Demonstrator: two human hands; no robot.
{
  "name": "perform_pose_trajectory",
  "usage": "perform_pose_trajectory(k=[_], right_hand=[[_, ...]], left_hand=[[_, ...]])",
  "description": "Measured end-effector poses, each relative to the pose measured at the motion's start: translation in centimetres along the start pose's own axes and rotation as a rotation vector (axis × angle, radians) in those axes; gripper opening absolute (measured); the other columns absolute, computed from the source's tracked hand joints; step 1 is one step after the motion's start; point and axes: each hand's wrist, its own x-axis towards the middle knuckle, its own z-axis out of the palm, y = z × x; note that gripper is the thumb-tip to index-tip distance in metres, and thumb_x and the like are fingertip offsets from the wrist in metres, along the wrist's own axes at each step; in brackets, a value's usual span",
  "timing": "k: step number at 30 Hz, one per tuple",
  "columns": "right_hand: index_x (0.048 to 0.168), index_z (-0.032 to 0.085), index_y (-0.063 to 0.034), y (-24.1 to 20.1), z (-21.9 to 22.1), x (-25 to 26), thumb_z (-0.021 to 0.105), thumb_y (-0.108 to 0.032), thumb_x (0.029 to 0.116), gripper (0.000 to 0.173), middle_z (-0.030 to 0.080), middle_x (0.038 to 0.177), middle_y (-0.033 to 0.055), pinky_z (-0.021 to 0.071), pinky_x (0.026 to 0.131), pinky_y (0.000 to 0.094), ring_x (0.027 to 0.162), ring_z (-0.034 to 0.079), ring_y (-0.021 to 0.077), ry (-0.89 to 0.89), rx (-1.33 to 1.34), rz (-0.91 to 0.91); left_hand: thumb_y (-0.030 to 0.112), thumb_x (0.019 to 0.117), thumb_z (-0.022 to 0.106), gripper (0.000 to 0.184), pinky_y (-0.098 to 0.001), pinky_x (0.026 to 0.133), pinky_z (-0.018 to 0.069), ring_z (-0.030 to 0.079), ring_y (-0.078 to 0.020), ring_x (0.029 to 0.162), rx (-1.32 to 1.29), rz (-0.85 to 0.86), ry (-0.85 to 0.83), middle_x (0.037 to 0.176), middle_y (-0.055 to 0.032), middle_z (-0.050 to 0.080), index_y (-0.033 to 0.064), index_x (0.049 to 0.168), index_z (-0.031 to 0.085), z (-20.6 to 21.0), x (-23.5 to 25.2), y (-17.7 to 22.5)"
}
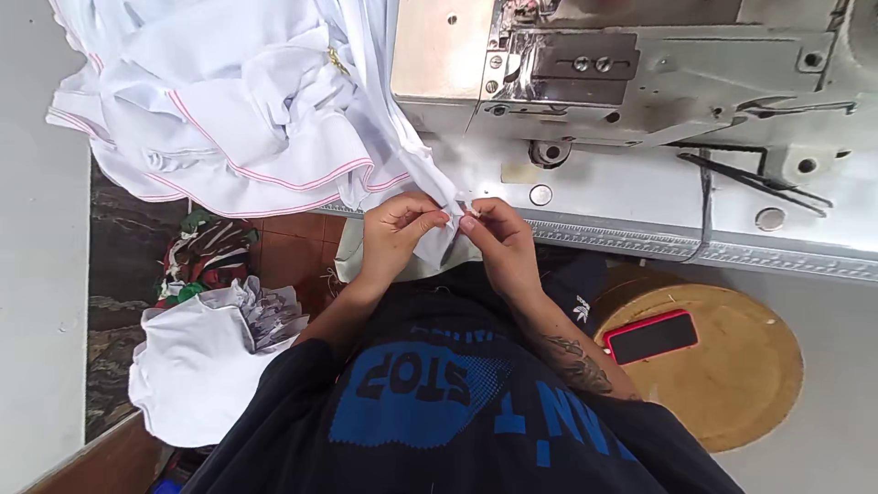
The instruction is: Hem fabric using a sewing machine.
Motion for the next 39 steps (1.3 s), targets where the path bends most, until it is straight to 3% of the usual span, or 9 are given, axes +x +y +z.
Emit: perform_pose_trajectory(k=[3, 6, 10, 14, 17, 26, 29, 34, 39], right_hand=[[0.120, 0.058, -0.0061, 0.3, 0.1, 1.2, 0.068, -0.011, 0.0959, 0.027, 0.065, 0.110, -0.0040, 0.0569, 0.088, 0.0228, 0.099, 0.065, 0.0014, -0.051, -0.160, -0.084], [0.110, 0.068, 0.0054, 0.6, 0.6, 2.2, 0.060, -0.003, 0.0967, 0.018, 0.071, 0.098, 0.0061, 0.0563, 0.077, 0.0197, 0.086, 0.066, 0.0016, 0.025, -0.399, -0.297], [0.128, 0.058, 0.0096, 0.1, 2.7, 3.4, 0.071, -0.003, 0.0844, 0.048, 0.065, 0.116, 0.0246, 0.0566, 0.086, 0.0382, 0.104, 0.067, 0.0287, -0.013, -0.758, -0.425], [0.114, 0.071, 0.0082, -1.1, 1.6, 4.4, 0.068, 0.005, 0.0854, 0.029, 0.072, 0.105, 0.0226, 0.0587, 0.083, 0.0317, 0.094, 0.072, 0.0254, 0.119, -0.836, -0.649], [0.110, 0.074, 0.0058, -1.6, 0.8, 2.4, 0.063, 0.002, 0.0916, 0.021, 0.074, 0.104, 0.0207, 0.0568, 0.085, 0.0267, 0.097, 0.073, 0.0220, 0.167, -0.921, -0.707], [0.107, 0.075, 0.0045, 0.3, 0.5, -1.1, 0.059, 0.004, 0.0930, 0.021, 0.075, 0.108, 0.0200, 0.0558, 0.081, 0.0237, 0.095, 0.073, 0.0206, 0.165, -0.982, -0.570], [0.103, 0.075, 0.0050, 0.5, 0.5, -1.4, 0.060, 0.005, 0.0918, 0.019, 0.075, 0.106, 0.0201, 0.0568, 0.082, 0.0244, 0.096, 0.074, 0.0198, 0.167, -0.897, -0.515], [0.104, 0.073, 0.0039, -0.1, 0.2, -1.0, 0.060, 0.000, 0.0926, 0.018, 0.073, 0.105, 0.0130, 0.0584, 0.083, 0.0242, 0.096, 0.070, 0.0091, 0.119, -0.646, -0.374], [0.107, 0.070, 0.0043, -0.9, 0.0, -0.1, 0.067, -0.007, 0.0959, 0.016, 0.073, 0.092, 0.0087, 0.0583, 0.076, 0.0207, 0.082, 0.070, 0.0044, 0.115, -0.710, -0.356]], left_hand=[[-0.003, 0.0912, 0.069, 0.007, -0.0177, 0.078, 0.0580, 0.067, 0.0033, 0.085, 0.253, 0.185, 0.031, 0.094, 0.0046, 0.074, 0.0003, 0.096, 0.072, 0.2, -0.2, 0.6], [-0.003, 0.0996, 0.052, 0.016, -0.0193, 0.086, 0.0547, 0.065, -0.0030, 0.098, 0.432, 0.305, 0.069, 0.103, -0.0077, 0.069, -0.0062, 0.101, 0.068, 0.2, -0.2, 0.9], [0.013, 0.1103, 0.039, 0.019, -0.0222, 0.084, 0.0506, 0.061, -0.0111, 0.090, 0.691, 0.529, 0.070, 0.095, -0.0105, 0.060, 0.0015, 0.107, 0.053, 1.3, -0.8, 1.3], [0.012, 0.1002, 0.066, 0.017, -0.0230, 0.065, 0.0519, 0.060, -0.0145, 0.063, 0.857, 0.599, 0.060, 0.071, -0.0117, 0.064, -0.0044, 0.102, 0.063, -1.1, -1.7, 1.0], [0.006, 0.0936, 0.065, 0.010, -0.0194, 0.061, 0.0517, 0.060, -0.0095, 0.061, 0.900, 0.561, 0.185, 0.068, -0.0101, 0.064, -0.0036, 0.094, 0.065, -3.7, -2.1, 0.7], [0.005, 0.1004, 0.059, 0.024, -0.0187, 0.075, 0.0595, 0.068, 0.0028, 0.086, 0.143, 0.372, 0.451, 0.104, 0.0153, 0.071, 0.0237, 0.111, 0.070, -3.1, -1.9, 1.0], [0.006, 0.0990, 0.063, 0.021, -0.0229, 0.079, 0.0613, 0.069, -0.0011, 0.093, 0.176, 0.347, 0.327, 0.112, 0.0116, 0.070, 0.0207, 0.111, 0.071, -3.4, -2.2, 0.6], [0.003, 0.0970, 0.057, 0.008, -0.0127, 0.071, 0.0506, 0.060, 0.0046, 0.081, 0.532, 0.474, 0.289, 0.092, 0.0025, 0.065, 0.0038, 0.099, 0.065, -3.9, -1.9, 0.6], [0.004, 0.1003, 0.062, 0.016, -0.0200, 0.080, 0.0539, 0.067, -0.0130, 0.086, 0.811, 0.426, -0.008, 0.095, -0.0166, 0.071, -0.0058, 0.103, 0.074, -4.8, -0.6, 2.5]])
